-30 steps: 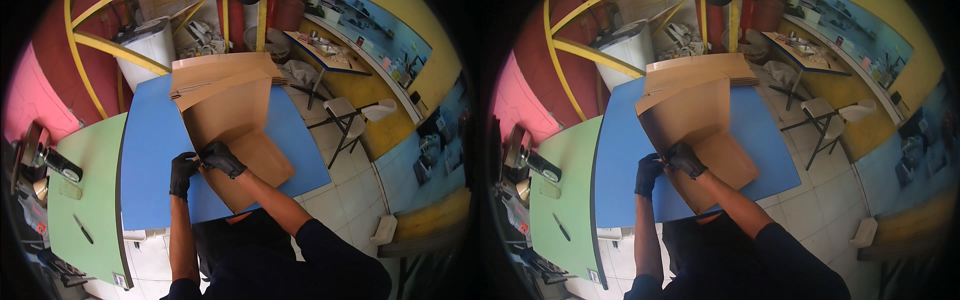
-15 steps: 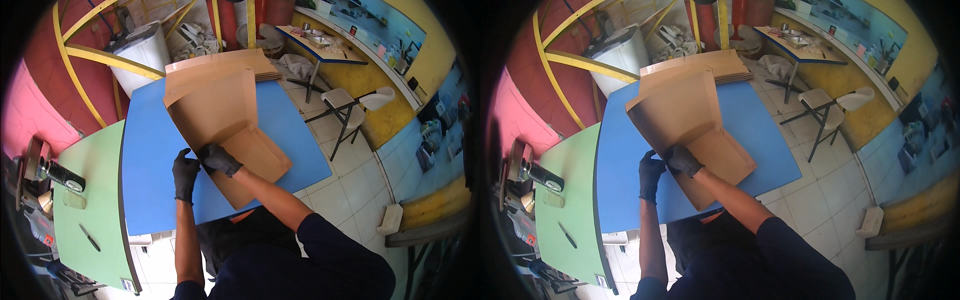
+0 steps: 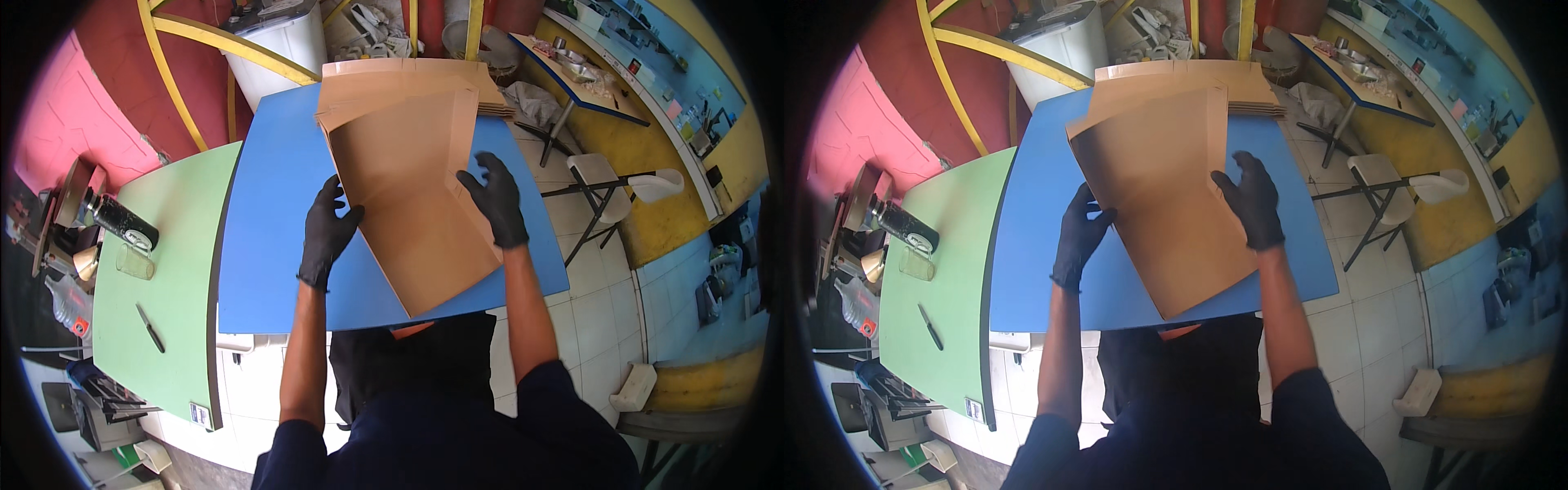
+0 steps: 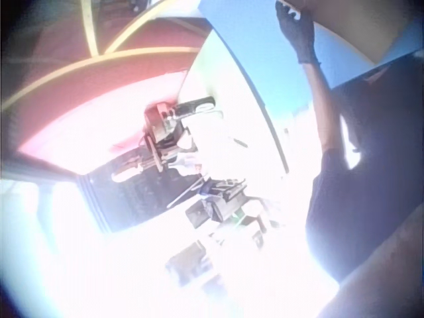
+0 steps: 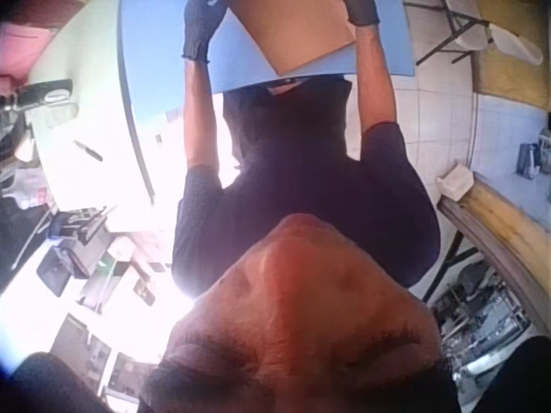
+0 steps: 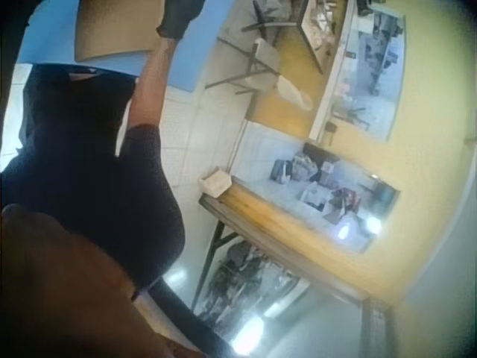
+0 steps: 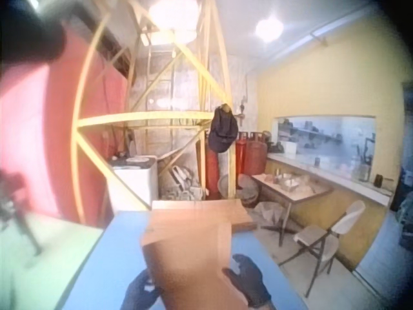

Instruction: The person assembles flat-packed cardboard boxes by folding the side flaps and tucking the tabs into slots to form rectangular containers. They handle multiple boxes one at a time, stacking the finished boxes on the table.

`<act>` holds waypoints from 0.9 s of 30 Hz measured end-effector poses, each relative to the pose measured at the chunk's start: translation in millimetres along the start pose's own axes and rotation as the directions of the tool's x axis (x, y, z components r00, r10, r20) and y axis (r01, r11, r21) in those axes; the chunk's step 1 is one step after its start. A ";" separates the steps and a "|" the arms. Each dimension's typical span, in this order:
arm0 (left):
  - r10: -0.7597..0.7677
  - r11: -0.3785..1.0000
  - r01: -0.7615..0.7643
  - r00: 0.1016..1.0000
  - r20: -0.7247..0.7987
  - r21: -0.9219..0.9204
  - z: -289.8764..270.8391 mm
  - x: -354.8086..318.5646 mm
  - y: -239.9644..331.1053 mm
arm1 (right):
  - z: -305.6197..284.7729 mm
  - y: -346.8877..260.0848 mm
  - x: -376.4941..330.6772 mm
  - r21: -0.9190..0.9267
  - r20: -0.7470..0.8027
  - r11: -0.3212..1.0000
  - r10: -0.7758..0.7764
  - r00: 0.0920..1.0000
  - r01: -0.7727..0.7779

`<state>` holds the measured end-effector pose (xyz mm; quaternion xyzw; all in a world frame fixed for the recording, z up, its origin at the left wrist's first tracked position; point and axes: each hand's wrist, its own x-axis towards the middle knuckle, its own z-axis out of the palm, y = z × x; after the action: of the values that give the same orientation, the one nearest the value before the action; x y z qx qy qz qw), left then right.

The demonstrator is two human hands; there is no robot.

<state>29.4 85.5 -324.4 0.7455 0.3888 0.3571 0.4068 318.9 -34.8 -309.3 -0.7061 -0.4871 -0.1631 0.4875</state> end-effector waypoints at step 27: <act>0.092 0.839 -0.082 0.996 0.010 0.539 16.5 -159.5 -45.0 | -84.2 -18.5 -115.7 0.403 0.626 0.889 -0.096 0.774 -0.216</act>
<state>-40.3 -42.3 -405.5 0.8436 0.4424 0.2579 0.1616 269.2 -166.4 -341.4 -0.6015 -0.6222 0.2168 0.4518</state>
